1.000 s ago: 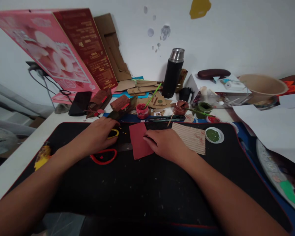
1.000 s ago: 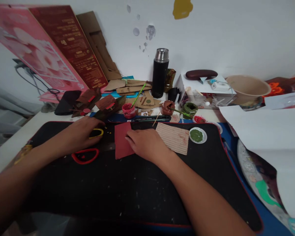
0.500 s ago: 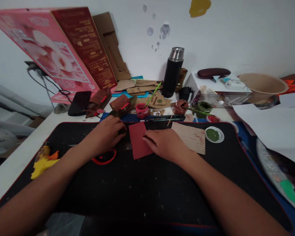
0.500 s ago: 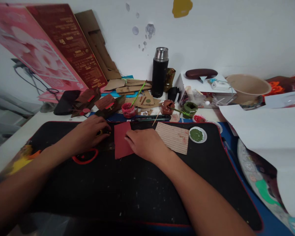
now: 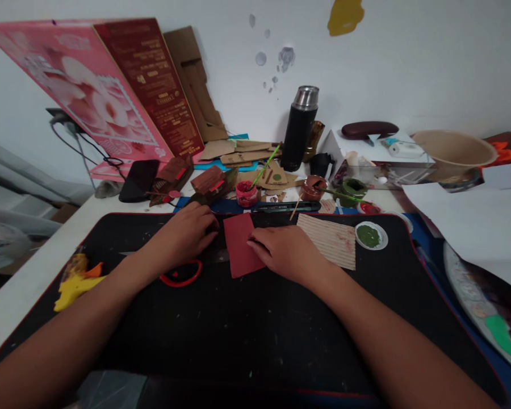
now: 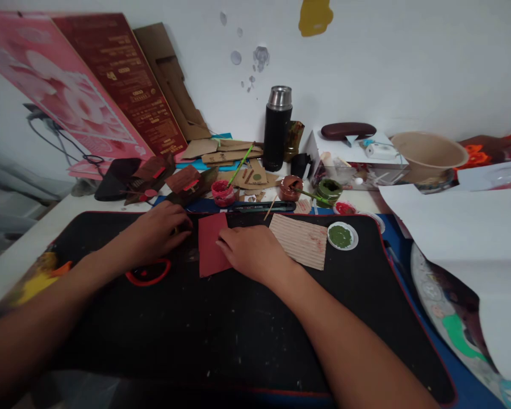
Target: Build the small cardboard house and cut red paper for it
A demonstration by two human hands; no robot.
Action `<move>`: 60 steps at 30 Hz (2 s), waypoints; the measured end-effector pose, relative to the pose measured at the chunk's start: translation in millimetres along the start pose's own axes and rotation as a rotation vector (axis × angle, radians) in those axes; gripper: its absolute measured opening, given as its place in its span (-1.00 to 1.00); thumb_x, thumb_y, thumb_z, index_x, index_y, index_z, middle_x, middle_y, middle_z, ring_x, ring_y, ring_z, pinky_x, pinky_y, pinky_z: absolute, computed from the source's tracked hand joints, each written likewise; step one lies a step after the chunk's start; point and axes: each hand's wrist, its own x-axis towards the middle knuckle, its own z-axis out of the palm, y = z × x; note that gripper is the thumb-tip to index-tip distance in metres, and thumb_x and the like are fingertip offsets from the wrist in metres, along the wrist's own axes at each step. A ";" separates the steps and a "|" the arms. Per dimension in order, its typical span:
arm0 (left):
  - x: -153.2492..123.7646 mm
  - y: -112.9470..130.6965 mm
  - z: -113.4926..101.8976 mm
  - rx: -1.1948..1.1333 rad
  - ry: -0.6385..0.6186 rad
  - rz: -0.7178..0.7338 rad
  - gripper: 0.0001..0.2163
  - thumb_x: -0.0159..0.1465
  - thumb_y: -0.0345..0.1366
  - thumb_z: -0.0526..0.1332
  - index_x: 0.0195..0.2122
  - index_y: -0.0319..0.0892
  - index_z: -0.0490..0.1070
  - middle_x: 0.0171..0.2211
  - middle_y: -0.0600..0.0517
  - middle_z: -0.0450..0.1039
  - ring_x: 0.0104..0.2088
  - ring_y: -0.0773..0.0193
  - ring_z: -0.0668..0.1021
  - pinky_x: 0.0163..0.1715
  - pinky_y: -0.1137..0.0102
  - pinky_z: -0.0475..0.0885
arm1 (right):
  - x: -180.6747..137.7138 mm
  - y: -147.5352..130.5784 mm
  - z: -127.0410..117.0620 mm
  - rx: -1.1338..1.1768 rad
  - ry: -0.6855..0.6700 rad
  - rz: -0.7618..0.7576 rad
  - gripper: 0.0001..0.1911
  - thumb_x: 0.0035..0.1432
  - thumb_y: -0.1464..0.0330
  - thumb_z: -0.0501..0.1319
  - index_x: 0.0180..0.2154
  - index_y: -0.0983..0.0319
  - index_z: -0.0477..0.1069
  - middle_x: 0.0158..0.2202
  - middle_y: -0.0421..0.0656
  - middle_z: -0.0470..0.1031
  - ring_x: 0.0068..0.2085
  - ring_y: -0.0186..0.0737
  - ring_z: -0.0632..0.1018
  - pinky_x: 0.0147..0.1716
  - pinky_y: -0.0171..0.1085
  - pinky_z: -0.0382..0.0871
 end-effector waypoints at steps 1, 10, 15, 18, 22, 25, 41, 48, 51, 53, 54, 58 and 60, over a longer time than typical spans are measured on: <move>-0.3 0.4 -0.5 0.001 0.005 -0.002 -0.83 0.38 -0.26 0.17 -0.23 -0.18 0.54 -0.22 -0.14 0.49 -0.14 -0.05 0.47 -0.06 0.06 0.42 | 0.0 -0.4 -0.5 -0.002 -0.004 0.000 -0.75 0.52 0.27 0.11 -0.09 0.23 0.51 -0.16 -0.10 0.68 -0.17 -0.12 0.67 -0.31 -0.23 0.26; 0.3 16.7 -3.6 -0.119 0.031 0.009 -0.87 0.39 -0.25 0.18 -0.21 -0.15 0.48 -0.19 -0.10 0.49 -0.10 0.02 0.48 -0.03 0.12 0.43 | 0.0 3.0 0.0 0.016 0.024 -0.009 -0.76 0.50 0.26 0.12 -0.11 0.22 0.51 -0.17 -0.10 0.67 -0.19 -0.15 0.65 -0.30 -0.24 0.27; 4.3 19.8 -0.4 -0.143 0.019 0.017 -0.88 0.39 -0.25 0.18 -0.20 -0.15 0.46 -0.21 -0.09 0.49 -0.12 0.03 0.49 -0.05 0.14 0.41 | -3.8 3.1 -5.0 0.035 0.028 -0.039 -0.75 0.49 0.20 0.14 -0.13 0.21 0.51 -0.21 -0.12 0.67 -0.23 -0.16 0.64 -0.32 -0.23 0.25; 4.1 18.0 -1.0 -0.168 0.032 0.004 -0.88 0.38 -0.25 0.18 -0.22 -0.14 0.46 -0.23 -0.09 0.51 -0.14 0.04 0.49 -0.08 0.15 0.41 | -6.3 -1.4 -11.2 0.049 -0.026 -0.053 -0.76 0.44 0.16 0.22 -0.12 0.20 0.50 -0.21 -0.13 0.68 -0.24 -0.13 0.65 -0.34 -0.24 0.24; -2.1 20.6 -5.5 -0.239 0.040 -0.015 -0.89 0.39 -0.26 0.17 -0.22 -0.14 0.45 -0.23 -0.08 0.52 -0.15 0.05 0.51 -0.12 0.17 0.43 | -8.9 -2.2 -18.0 0.034 -0.063 -0.028 -0.75 0.41 0.16 0.26 -0.09 0.21 0.50 -0.19 -0.11 0.68 -0.22 -0.09 0.66 -0.33 -0.23 0.28; -9.4 28.1 -11.0 -0.314 0.017 -0.007 -0.93 0.39 -0.29 0.18 -0.20 -0.12 0.44 -0.19 -0.06 0.52 -0.12 0.09 0.52 -0.10 0.20 0.43 | -10.1 3.8 -21.7 0.035 -0.013 0.011 -0.73 0.42 0.14 0.25 -0.06 0.21 0.51 -0.17 -0.10 0.68 -0.21 -0.07 0.67 -0.30 -0.21 0.31; -33.8 40.1 2.3 -0.284 0.010 -0.050 -0.91 0.39 -0.32 0.18 -0.13 -0.13 0.45 -0.16 -0.07 0.53 -0.14 0.08 0.54 -0.10 0.18 0.42 | -11.0 9.3 -30.7 0.042 -0.164 0.085 -0.62 0.26 0.10 0.41 -0.02 0.20 0.50 -0.24 -0.12 0.68 -0.22 -0.02 0.67 -0.34 -0.23 0.25; -38.1 76.0 -0.3 -0.267 0.123 0.267 -0.88 0.43 -0.38 0.12 -0.13 -0.11 0.45 -0.19 -0.05 0.54 -0.10 0.12 0.54 0.00 0.21 0.40 | -8.4 4.6 -29.7 -0.005 -0.208 0.130 -0.64 0.34 0.10 0.32 -0.02 0.22 0.48 -0.20 -0.04 0.68 -0.17 0.04 0.68 -0.30 -0.20 0.26; -35.7 80.7 9.6 -0.157 0.149 0.318 -0.89 0.43 -0.39 0.14 -0.13 -0.13 0.47 -0.19 -0.05 0.54 -0.14 0.12 0.53 -0.02 0.21 0.39 | -8.5 3.8 -28.8 -0.006 -0.208 0.128 -0.66 0.36 0.11 0.30 -0.01 0.22 0.46 -0.20 -0.03 0.68 -0.17 0.04 0.68 -0.29 -0.20 0.27; -35.2 79.2 15.3 -0.097 0.156 0.339 -0.88 0.44 -0.40 0.15 -0.12 -0.14 0.48 -0.19 -0.06 0.54 -0.14 0.12 0.53 -0.03 0.21 0.38 | -8.7 3.6 -28.2 0.003 -0.202 0.130 -0.71 0.39 0.14 0.27 -0.03 0.21 0.46 -0.19 -0.04 0.68 -0.17 0.02 0.68 -0.29 -0.21 0.27; -35.6 78.0 17.3 -0.073 0.156 0.354 -0.88 0.44 -0.39 0.15 -0.12 -0.14 0.48 -0.18 -0.06 0.55 -0.13 0.12 0.53 -0.02 0.20 0.38 | -8.8 3.5 -27.8 0.007 -0.200 0.130 -0.74 0.41 0.16 0.25 -0.04 0.21 0.46 -0.18 -0.05 0.68 -0.16 0.01 0.68 -0.28 -0.21 0.27; -39.5 75.0 21.0 -0.011 0.166 0.404 -0.87 0.44 -0.38 0.16 -0.11 -0.13 0.50 -0.11 -0.09 0.58 -0.07 0.09 0.53 0.00 0.19 0.37 | -8.7 3.3 -25.6 -0.006 -0.179 0.127 -0.81 0.44 0.23 0.21 -0.05 0.20 0.46 -0.19 -0.07 0.68 -0.17 -0.02 0.68 -0.29 -0.21 0.25; -40.7 74.9 22.7 0.003 0.184 0.393 -0.87 0.44 -0.38 0.17 -0.09 -0.13 0.51 -0.06 -0.10 0.58 -0.04 0.08 0.53 0.02 0.19 0.36 | -8.5 3.1 -24.8 -0.010 -0.167 0.125 -0.81 0.45 0.24 0.20 -0.04 0.19 0.46 -0.19 -0.07 0.68 -0.17 -0.03 0.68 -0.30 -0.22 0.25</move>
